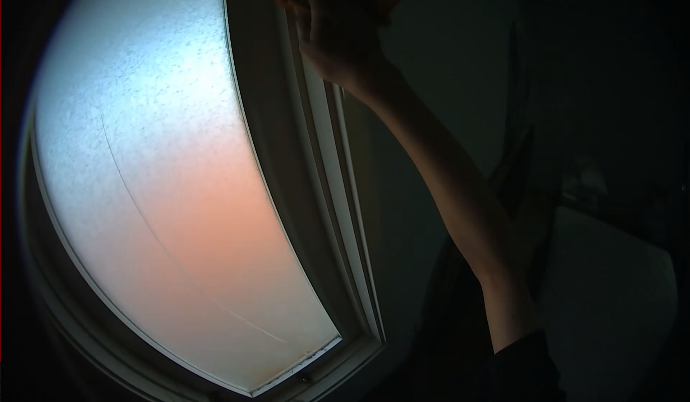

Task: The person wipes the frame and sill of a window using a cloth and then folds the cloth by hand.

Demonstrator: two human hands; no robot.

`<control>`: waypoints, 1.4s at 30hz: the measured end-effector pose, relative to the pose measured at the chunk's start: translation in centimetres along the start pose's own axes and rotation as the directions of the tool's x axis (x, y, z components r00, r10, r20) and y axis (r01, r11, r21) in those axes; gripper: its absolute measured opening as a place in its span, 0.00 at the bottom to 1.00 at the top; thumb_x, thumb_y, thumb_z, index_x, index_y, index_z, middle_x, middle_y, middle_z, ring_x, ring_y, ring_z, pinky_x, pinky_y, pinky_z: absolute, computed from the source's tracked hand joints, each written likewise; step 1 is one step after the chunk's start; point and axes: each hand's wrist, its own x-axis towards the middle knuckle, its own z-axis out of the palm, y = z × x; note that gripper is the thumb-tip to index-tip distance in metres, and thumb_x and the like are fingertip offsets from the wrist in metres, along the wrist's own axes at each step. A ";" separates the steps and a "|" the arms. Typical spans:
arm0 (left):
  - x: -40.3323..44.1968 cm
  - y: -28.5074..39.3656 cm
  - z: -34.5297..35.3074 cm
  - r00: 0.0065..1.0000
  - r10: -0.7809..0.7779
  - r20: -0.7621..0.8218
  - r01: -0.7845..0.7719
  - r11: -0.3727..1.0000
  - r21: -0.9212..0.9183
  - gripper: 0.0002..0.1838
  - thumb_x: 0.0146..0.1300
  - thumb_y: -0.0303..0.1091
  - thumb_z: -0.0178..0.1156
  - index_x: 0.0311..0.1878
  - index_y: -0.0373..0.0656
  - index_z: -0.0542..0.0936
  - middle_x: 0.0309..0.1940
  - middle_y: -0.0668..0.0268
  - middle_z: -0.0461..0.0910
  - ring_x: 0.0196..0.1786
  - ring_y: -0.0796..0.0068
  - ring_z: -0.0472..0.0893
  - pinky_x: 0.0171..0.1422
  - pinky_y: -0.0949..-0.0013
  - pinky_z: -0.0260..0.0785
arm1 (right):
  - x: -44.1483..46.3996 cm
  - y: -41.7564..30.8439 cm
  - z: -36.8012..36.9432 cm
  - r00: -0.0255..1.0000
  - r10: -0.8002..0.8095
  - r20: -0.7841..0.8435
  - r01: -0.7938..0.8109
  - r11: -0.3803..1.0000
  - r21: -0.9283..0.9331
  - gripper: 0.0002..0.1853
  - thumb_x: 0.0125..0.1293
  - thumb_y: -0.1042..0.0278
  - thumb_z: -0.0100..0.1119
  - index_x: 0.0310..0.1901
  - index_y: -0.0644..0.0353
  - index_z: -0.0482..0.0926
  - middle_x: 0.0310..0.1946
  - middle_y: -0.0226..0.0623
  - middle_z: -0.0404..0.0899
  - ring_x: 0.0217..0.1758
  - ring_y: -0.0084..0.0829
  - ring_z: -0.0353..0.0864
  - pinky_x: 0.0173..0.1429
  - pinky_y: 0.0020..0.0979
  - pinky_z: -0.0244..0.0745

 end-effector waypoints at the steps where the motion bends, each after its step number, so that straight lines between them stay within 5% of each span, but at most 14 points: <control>1: 0.1 0.2 -0.3 0.999 0.023 0.038 -0.024 0.999 0.027 0.24 0.62 0.27 0.52 0.62 0.32 0.71 0.65 0.43 0.67 0.69 0.42 0.64 0.75 0.51 0.53 | 0.5 1.2 -0.4 0.990 0.020 0.141 -0.042 0.987 0.156 0.30 0.74 0.64 0.45 0.72 0.68 0.52 0.65 0.55 0.64 0.69 0.49 0.65 0.73 0.44 0.58; 7: 0.2 0.2 -0.7 0.999 -0.001 0.050 -0.002 0.998 0.062 0.24 0.59 0.25 0.53 0.61 0.33 0.74 0.65 0.45 0.68 0.71 0.47 0.63 0.76 0.53 0.51 | -2.5 -1.7 -2.0 0.990 0.039 0.139 -0.041 0.999 0.012 0.31 0.74 0.65 0.46 0.73 0.66 0.49 0.69 0.53 0.59 0.71 0.48 0.62 0.72 0.42 0.58; 9: 0.5 1.0 -1.4 0.949 -0.167 0.268 0.152 0.985 0.077 0.33 0.62 0.24 0.50 0.73 0.38 0.59 0.76 0.53 0.50 0.79 0.56 0.46 0.81 0.52 0.33 | -4.0 -2.7 -2.8 0.975 0.010 0.224 -0.029 0.996 0.085 0.32 0.74 0.65 0.47 0.73 0.65 0.49 0.70 0.53 0.58 0.71 0.48 0.62 0.72 0.42 0.58; 12: 0.8 1.2 -1.7 0.965 -0.105 0.239 0.090 0.993 0.075 0.37 0.59 0.20 0.50 0.74 0.35 0.55 0.75 0.51 0.50 0.78 0.55 0.49 0.81 0.52 0.35 | -6.5 -5.0 -3.9 0.937 0.244 0.249 -0.265 0.963 0.055 0.30 0.74 0.67 0.47 0.74 0.62 0.50 0.69 0.51 0.59 0.70 0.46 0.63 0.71 0.43 0.60; 14: 0.9 1.0 -1.9 0.960 -0.106 0.261 0.086 0.992 0.089 0.37 0.59 0.20 0.50 0.74 0.35 0.55 0.75 0.51 0.50 0.78 0.55 0.48 0.81 0.53 0.35 | -7.4 -5.7 -5.7 0.950 -0.015 0.313 0.013 1.000 0.008 0.30 0.74 0.69 0.46 0.74 0.59 0.51 0.69 0.51 0.60 0.69 0.45 0.64 0.69 0.43 0.63; 17: 0.6 0.5 -1.9 0.960 -0.092 0.265 0.069 0.993 0.096 0.37 0.58 0.20 0.51 0.74 0.35 0.55 0.75 0.51 0.50 0.78 0.56 0.48 0.81 0.53 0.35 | -8.9 -4.9 -6.8 0.883 0.107 0.457 -0.258 0.924 0.283 0.29 0.74 0.70 0.46 0.74 0.56 0.53 0.69 0.50 0.59 0.68 0.45 0.66 0.68 0.43 0.65; 23: 0.8 0.4 -1.9 0.951 -0.105 0.291 0.086 0.993 0.077 0.37 0.59 0.20 0.49 0.74 0.35 0.55 0.76 0.52 0.49 0.78 0.56 0.47 0.81 0.53 0.34 | -9.6 -8.3 -8.9 0.923 0.158 0.351 -0.217 0.967 0.135 0.22 0.73 0.68 0.48 0.68 0.57 0.66 0.59 0.48 0.72 0.58 0.44 0.75 0.59 0.42 0.73; 25: 0.8 0.7 -1.9 0.947 -0.120 0.298 0.101 0.992 0.078 0.36 0.59 0.19 0.47 0.74 0.36 0.55 0.76 0.52 0.49 0.79 0.57 0.46 0.81 0.54 0.34 | -11.7 -7.5 -9.0 0.871 0.188 0.454 -0.315 0.923 0.220 0.27 0.73 0.66 0.48 0.71 0.58 0.58 0.63 0.49 0.63 0.65 0.46 0.67 0.65 0.47 0.66; 27: 0.8 1.0 -2.1 0.957 -0.101 0.272 0.082 0.993 0.080 0.37 0.58 0.19 0.50 0.74 0.35 0.55 0.76 0.52 0.49 0.78 0.56 0.48 0.81 0.52 0.34 | -13.2 -9.0 -8.3 0.899 0.233 0.370 -0.181 0.969 -0.170 0.31 0.71 0.69 0.51 0.73 0.56 0.53 0.70 0.49 0.56 0.72 0.48 0.60 0.70 0.45 0.62; 30: 0.7 0.4 -1.9 0.961 -0.065 0.270 0.045 0.996 0.081 0.37 0.58 0.19 0.50 0.74 0.36 0.55 0.76 0.52 0.49 0.78 0.55 0.48 0.81 0.52 0.34 | -15.1 -8.7 -10.4 0.817 0.144 0.558 -0.146 0.988 -0.041 0.31 0.76 0.62 0.40 0.76 0.48 0.43 0.75 0.47 0.45 0.77 0.46 0.50 0.76 0.48 0.52; 33: 0.6 0.2 -1.9 0.967 -0.022 0.254 0.006 0.998 0.066 0.37 0.59 0.20 0.51 0.74 0.37 0.55 0.76 0.52 0.49 0.78 0.56 0.48 0.81 0.52 0.35 | -16.8 -9.9 -12.3 0.716 0.361 0.597 -0.555 0.814 0.174 0.30 0.76 0.63 0.41 0.76 0.48 0.45 0.75 0.46 0.46 0.78 0.45 0.48 0.77 0.50 0.50; 37: 0.8 0.2 -1.7 0.965 -0.019 0.263 -0.007 0.995 0.100 0.37 0.60 0.21 0.51 0.75 0.39 0.54 0.76 0.54 0.48 0.79 0.58 0.47 0.81 0.53 0.36 | -20.6 -12.4 -13.4 0.797 0.157 0.583 -0.150 0.987 -0.061 0.30 0.72 0.67 0.50 0.73 0.53 0.54 0.70 0.47 0.58 0.72 0.51 0.58 0.72 0.49 0.58; 40: 0.7 0.0 -1.9 0.966 -0.010 0.259 -0.015 0.996 0.093 0.38 0.60 0.21 0.50 0.75 0.41 0.54 0.77 0.55 0.47 0.79 0.59 0.47 0.81 0.54 0.36 | -22.9 -13.0 -16.3 0.617 0.273 0.739 -0.497 0.862 0.097 0.29 0.71 0.68 0.50 0.73 0.52 0.56 0.69 0.48 0.58 0.71 0.53 0.58 0.72 0.52 0.57; 42: 0.8 0.3 -1.8 0.970 -0.004 0.242 -0.015 0.997 0.080 0.36 0.61 0.21 0.49 0.75 0.40 0.55 0.77 0.56 0.48 0.79 0.60 0.47 0.81 0.55 0.36 | -24.3 -15.5 -15.8 0.683 0.377 0.625 -0.483 0.876 0.000 0.29 0.70 0.68 0.52 0.71 0.52 0.59 0.67 0.48 0.61 0.70 0.53 0.60 0.70 0.52 0.59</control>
